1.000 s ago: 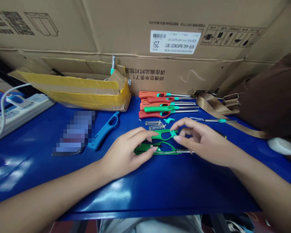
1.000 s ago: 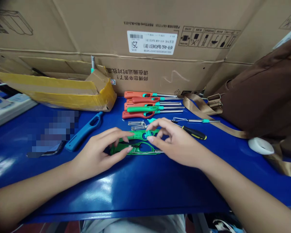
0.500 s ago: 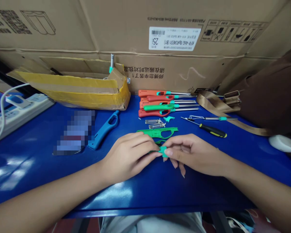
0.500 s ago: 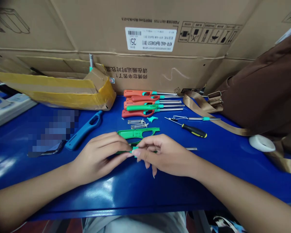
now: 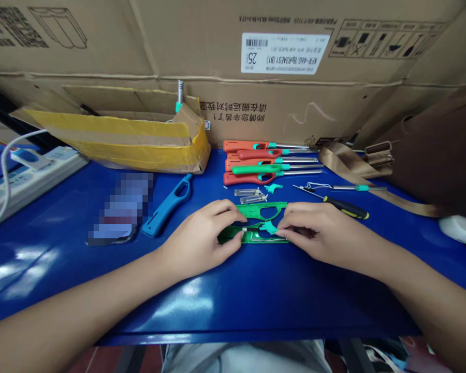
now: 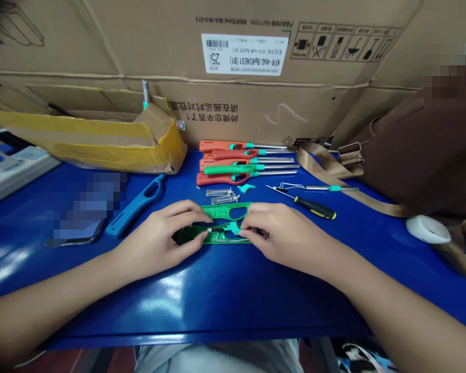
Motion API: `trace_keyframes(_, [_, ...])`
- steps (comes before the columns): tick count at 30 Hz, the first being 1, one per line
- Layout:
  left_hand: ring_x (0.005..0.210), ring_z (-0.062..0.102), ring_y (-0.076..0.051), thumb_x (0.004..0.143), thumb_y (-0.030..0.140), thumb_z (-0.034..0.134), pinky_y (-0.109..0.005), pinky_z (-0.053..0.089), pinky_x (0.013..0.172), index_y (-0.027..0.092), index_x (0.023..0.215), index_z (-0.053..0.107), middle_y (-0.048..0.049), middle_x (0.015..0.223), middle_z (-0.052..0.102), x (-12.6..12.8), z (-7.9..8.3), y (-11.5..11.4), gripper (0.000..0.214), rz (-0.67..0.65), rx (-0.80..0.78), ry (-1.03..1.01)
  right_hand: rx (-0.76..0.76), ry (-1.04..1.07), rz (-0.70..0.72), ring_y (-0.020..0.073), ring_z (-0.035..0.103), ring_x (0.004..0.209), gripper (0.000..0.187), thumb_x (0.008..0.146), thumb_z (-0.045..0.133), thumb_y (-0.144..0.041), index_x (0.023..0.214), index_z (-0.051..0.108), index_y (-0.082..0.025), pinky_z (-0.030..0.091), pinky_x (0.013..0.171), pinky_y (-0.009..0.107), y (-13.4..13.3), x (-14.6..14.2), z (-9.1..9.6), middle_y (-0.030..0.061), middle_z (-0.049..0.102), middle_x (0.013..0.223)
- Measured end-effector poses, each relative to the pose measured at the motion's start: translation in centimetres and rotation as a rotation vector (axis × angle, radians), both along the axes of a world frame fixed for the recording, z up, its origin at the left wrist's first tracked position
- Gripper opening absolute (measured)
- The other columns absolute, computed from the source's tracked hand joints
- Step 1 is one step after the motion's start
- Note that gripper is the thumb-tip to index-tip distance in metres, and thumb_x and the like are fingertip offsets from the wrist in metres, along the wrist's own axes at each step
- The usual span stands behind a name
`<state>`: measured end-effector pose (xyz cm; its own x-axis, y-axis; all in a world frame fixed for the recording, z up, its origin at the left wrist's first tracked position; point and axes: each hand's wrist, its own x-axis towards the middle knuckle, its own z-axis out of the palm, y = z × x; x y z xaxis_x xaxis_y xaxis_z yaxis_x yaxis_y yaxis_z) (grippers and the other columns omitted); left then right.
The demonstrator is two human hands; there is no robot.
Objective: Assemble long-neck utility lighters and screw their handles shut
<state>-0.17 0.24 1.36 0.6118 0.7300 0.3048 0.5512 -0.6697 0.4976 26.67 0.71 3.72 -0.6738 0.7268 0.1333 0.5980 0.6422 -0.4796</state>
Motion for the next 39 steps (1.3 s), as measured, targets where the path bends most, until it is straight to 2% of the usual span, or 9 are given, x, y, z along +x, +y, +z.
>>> trace_keyframes(8, [0.090, 0.066, -0.019, 0.099, 0.017, 0.061, -0.032, 0.055, 0.082, 0.017, 0.098, 0.075, -0.0043, 0.095, 0.072, -0.1, -0.5, 0.2, 0.013, -0.067, 0.048, -0.023, -0.051, -0.101, 0.031, 0.0183, 0.067, 0.085, 0.020, 0.100, 0.053, -0.021, 0.098, 0.073, -0.021, 0.050, 0.075, 0.030, -0.3, -0.4, -0.6, 0.0055, 0.070, 0.095])
trace_keyframes(17, [0.091, 0.068, -0.019, 0.099, 0.018, 0.062, -0.030, 0.055, 0.080, 0.015, 0.100, 0.074, -0.0059, 0.096, 0.071, 0.1, -0.5, 0.0, 0.012, -0.037, -0.011, -0.071, -0.033, -0.018, 0.052, 0.0148, 0.062, 0.075, 0.018, 0.097, 0.056, -0.016, 0.092, 0.072, -0.019, 0.046, 0.066, 0.027, 0.0, -0.4, -0.6, 0.0034, 0.067, 0.086])
trace_keyframes(21, [0.088, 0.068, -0.017, 0.099, 0.017, 0.063, -0.027, 0.054, 0.079, 0.015, 0.099, 0.074, -0.0047, 0.094, 0.071, 0.2, -0.5, 0.0, 0.011, -0.035, -0.036, -0.123, -0.057, 0.020, 0.029, 0.0116, 0.059, 0.069, 0.016, 0.095, 0.060, -0.017, 0.091, 0.075, -0.018, 0.044, 0.063, 0.025, 0.0, -0.5, -0.9, 0.0032, 0.064, 0.087])
trace_keyframes(26, [0.083, 0.066, -0.013, 0.097, 0.016, 0.065, -0.023, 0.052, 0.076, 0.015, 0.097, 0.074, -0.0039, 0.091, 0.070, 0.2, -0.4, -0.2, 0.009, -0.012, -0.020, -0.196, -0.154, 0.169, -0.061, 0.0070, 0.053, 0.057, 0.013, 0.091, 0.065, -0.017, 0.088, 0.078, -0.018, 0.041, 0.053, 0.023, 0.0, -0.8, -1.4, 0.0018, 0.065, 0.084])
trace_keyframes(29, [0.080, 0.066, -0.012, 0.096, 0.016, 0.066, -0.022, 0.052, 0.074, 0.014, 0.095, 0.075, -0.0036, 0.089, 0.070, 0.3, -0.2, -0.3, 0.009, -0.001, -0.026, -0.224, -0.204, 0.178, -0.096, 0.0069, 0.051, 0.055, 0.012, 0.089, 0.066, -0.018, 0.086, 0.078, -0.018, 0.040, 0.052, 0.023, -0.1, -1.0, -1.5, 0.0014, 0.065, 0.082])
trace_keyframes(33, [0.069, 0.062, -0.009, 0.094, 0.014, 0.067, -0.019, 0.050, 0.063, 0.014, 0.093, 0.076, -0.0030, 0.086, 0.068, 0.5, -0.2, -0.4, 0.010, 0.018, -0.079, -0.213, -0.201, 0.179, -0.094, 0.0070, 0.047, 0.055, 0.011, 0.088, 0.065, -0.017, 0.084, 0.076, -0.018, 0.038, 0.052, 0.024, -0.2, -1.1, -1.7, 0.0006, 0.062, 0.079])
trace_keyframes(39, [0.062, 0.060, -0.008, 0.089, 0.012, 0.069, -0.020, 0.051, 0.062, 0.011, 0.096, 0.076, -0.0026, 0.085, 0.066, 0.4, -0.3, -0.5, 0.010, 0.020, -0.120, -0.165, -0.273, 0.240, -0.117, 0.0063, 0.047, 0.056, 0.012, 0.089, 0.067, -0.019, 0.078, 0.071, -0.018, 0.037, 0.052, 0.022, -0.2, -1.2, -1.8, -0.0015, 0.059, 0.077])
